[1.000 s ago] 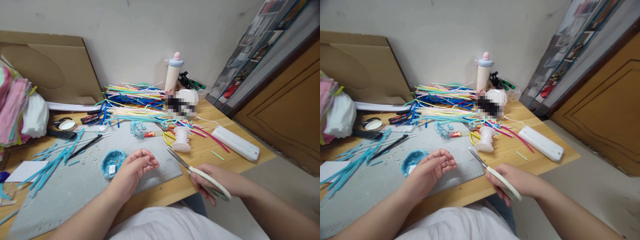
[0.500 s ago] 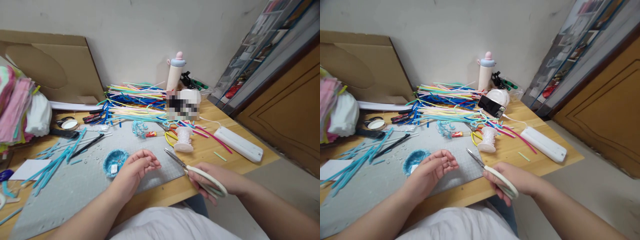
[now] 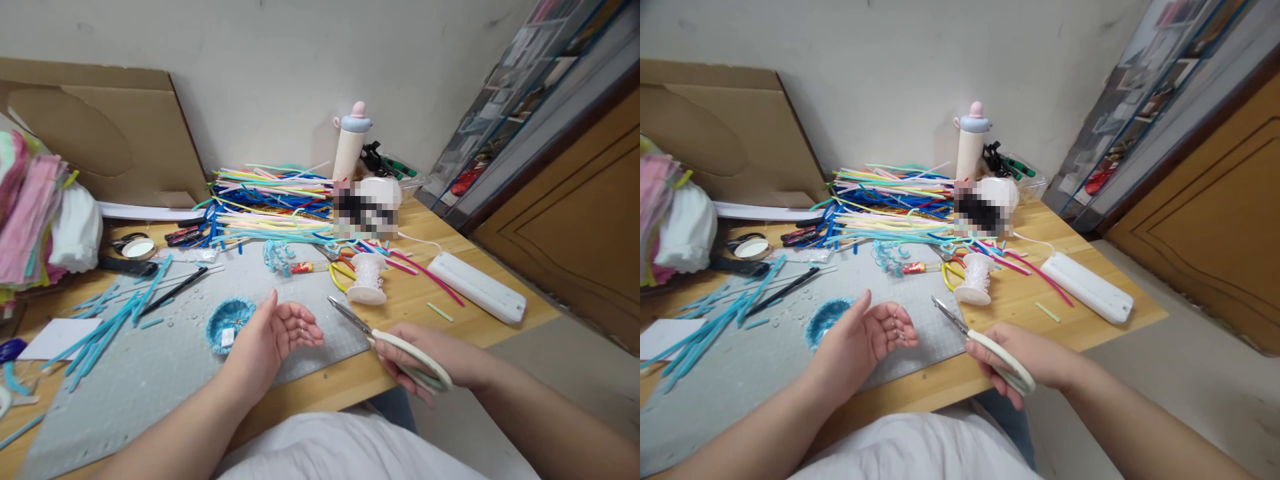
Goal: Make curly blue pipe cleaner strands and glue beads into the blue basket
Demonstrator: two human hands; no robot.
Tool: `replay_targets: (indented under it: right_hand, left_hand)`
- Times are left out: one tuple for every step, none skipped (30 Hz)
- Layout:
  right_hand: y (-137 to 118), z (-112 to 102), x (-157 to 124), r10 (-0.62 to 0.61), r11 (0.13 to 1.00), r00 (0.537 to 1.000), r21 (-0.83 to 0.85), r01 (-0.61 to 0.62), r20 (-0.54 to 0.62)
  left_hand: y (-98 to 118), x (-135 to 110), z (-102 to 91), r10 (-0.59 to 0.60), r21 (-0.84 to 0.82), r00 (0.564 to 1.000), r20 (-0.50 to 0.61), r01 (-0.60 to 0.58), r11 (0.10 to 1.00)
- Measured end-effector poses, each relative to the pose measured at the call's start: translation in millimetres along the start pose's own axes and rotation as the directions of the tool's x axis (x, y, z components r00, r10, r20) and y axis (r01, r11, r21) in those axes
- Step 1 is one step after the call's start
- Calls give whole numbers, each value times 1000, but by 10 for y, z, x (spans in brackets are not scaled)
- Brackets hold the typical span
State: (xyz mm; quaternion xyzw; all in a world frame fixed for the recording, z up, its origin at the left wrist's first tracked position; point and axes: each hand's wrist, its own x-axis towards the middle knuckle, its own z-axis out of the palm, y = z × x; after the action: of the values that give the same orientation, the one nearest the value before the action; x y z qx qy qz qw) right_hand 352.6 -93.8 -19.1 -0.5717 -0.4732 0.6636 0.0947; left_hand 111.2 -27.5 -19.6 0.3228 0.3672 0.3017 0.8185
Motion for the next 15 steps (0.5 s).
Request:
replay_targets:
  right_hand:
    - [-2, 15, -3, -5, 1000, 1000, 3, 5, -1]
    - [-5, 33, -6, -9, 1000, 1000, 5, 9, 3]
    - [-6, 53, -8, -12, 1000, 1000, 4, 12, 12]
    - [-7, 74, -7, -15, 1000, 1000, 2, 15, 26]
    - [-6, 96, -4, -20, 1000, 999, 1, 20, 44]
    - [-3, 117, 2, -25, 1000, 998, 1, 25, 62]
    - [1, 137, 9, -25, 1000, 997, 5, 25, 72]
    - [7, 155, 18, -21, 1000, 997, 12, 20, 75]
    - [14, 169, 26, -14, 1000, 997, 20, 13, 70]
    - [21, 181, 34, -7, 1000, 998, 27, 6, 63]
    - [30, 189, 41, -3, 999, 998, 33, 1, 57]
    - [38, 194, 46, -3, 999, 998, 37, 1, 56]
    - [45, 197, 50, -5, 999, 998, 38, 3, 59]
    - [53, 198, 53, -6, 999, 998, 40, 4, 61]
    - [59, 198, 55, 0, 999, 998, 40, -2, 64]
  left_hand:
    - [1, 17, 7, -48, 48, 999, -19, 49, 998]
    - [-4, 37, 19, -92, 117, 995, -44, 97, 988]
    - [-15, 61, 36, -125, 192, 990, -72, 137, 972]
    - [-31, 88, 59, -148, 265, 985, -94, 168, 949]
    - [-52, 117, 85, -163, 320, 981, -105, 188, 929]
    - [-77, 145, 113, -170, 360, 979, -110, 199, 912]
    - [-102, 171, 141, -171, 391, 979, -115, 203, 898]
    - [-126, 194, 167, -164, 421, 979, -123, 201, 885]
    - [-147, 210, 188, -150, 449, 979, -134, 196, 872]
    - [-164, 221, 204, -135, 472, 980, -145, 189, 861]
    - [-174, 226, 214, -120, 492, 981, -155, 182, 851]
    - [-179, 227, 218, -107, 510, 981, -162, 176, 842]
    - [-178, 224, 217, -98, 525, 981, -168, 173, 833]
    - [-174, 221, 212, -91, 540, 981, -171, 171, 824]
    - [-168, 219, 204, -87, 553, 981, -174, 170, 816]
